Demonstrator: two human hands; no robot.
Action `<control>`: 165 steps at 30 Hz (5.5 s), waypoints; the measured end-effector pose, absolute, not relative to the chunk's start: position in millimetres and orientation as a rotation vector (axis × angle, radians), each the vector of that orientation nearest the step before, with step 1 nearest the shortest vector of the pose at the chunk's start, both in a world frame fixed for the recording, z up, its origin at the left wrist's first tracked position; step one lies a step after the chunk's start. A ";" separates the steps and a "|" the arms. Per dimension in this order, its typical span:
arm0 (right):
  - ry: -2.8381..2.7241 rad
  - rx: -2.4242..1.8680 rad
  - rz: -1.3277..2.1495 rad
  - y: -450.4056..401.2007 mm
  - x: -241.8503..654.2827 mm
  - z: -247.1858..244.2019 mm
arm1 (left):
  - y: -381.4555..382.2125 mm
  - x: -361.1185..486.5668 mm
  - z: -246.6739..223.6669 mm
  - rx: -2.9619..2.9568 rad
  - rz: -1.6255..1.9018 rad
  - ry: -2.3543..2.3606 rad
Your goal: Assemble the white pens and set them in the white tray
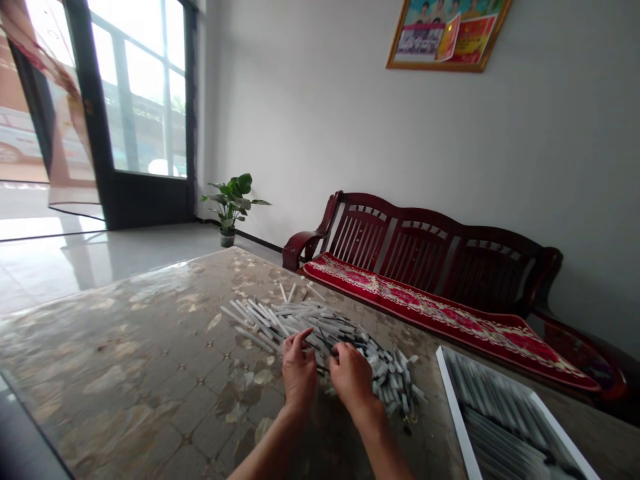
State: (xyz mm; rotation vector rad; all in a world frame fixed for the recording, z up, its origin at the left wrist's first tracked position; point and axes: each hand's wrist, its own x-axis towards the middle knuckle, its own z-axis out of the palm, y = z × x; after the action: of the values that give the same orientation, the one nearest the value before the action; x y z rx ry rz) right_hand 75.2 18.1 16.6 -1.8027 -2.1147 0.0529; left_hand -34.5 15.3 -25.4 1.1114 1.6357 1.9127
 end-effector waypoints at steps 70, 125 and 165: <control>-1.185 -1.103 1.027 -34.7 148.0 -24.5 | -14.1 -2.4 -6.2 0.533 0.932 0.631; -0.890 -1.184 0.932 -24.1 142.6 -19.1 | -4.2 7.6 -9.4 0.371 1.167 0.703; -1.373 -1.484 0.517 -30.0 149.6 -28.8 | -14.6 14.7 -13.5 0.564 1.258 0.761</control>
State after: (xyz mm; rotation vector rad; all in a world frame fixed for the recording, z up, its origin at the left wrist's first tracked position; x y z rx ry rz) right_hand 149.6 -30.0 -28.8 -1.4838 -1.3732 0.5169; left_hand 14.7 -14.6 -13.5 0.5641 0.7606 1.2576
